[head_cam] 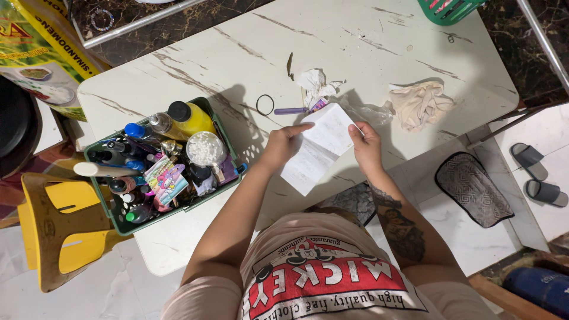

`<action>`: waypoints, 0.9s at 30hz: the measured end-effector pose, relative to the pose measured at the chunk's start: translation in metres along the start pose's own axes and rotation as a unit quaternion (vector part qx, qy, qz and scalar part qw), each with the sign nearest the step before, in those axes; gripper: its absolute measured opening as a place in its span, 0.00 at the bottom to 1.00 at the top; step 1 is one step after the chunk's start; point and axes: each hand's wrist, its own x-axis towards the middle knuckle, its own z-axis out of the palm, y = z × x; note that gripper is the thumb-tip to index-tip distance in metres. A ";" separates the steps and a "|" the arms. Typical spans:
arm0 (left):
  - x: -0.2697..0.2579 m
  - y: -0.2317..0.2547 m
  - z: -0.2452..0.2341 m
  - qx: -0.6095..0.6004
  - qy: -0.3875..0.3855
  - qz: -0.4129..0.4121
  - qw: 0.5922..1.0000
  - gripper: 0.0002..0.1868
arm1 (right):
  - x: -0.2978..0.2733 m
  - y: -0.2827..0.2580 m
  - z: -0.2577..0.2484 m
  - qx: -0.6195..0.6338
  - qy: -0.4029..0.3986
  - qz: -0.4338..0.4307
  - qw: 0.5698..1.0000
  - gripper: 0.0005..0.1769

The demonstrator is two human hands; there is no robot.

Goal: The person empties a green plastic basket of assorted items onto a white table, then wipes the table surface with a cloth. They pick up and handle various objects including pens, scissors, a small box, and a plastic bag, placing some back into the basket and others on the table.

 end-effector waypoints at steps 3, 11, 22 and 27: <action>-0.005 -0.006 -0.002 0.053 0.050 0.057 0.996 0.22 | 0.009 -0.007 -0.008 -0.266 0.053 -0.192 0.943 0.09; -0.034 -0.039 -0.005 0.218 0.038 -0.127 0.967 0.19 | 0.074 0.043 -0.049 -0.564 0.013 -0.251 0.787 0.25; 0.016 -0.045 0.034 0.287 0.106 -0.004 0.952 0.25 | 0.071 0.052 -0.015 -0.583 -0.014 -0.218 0.783 0.37; 0.094 -0.058 0.065 0.279 0.076 0.001 0.957 0.36 | 0.043 0.031 0.023 -0.539 -0.073 -0.277 0.792 0.25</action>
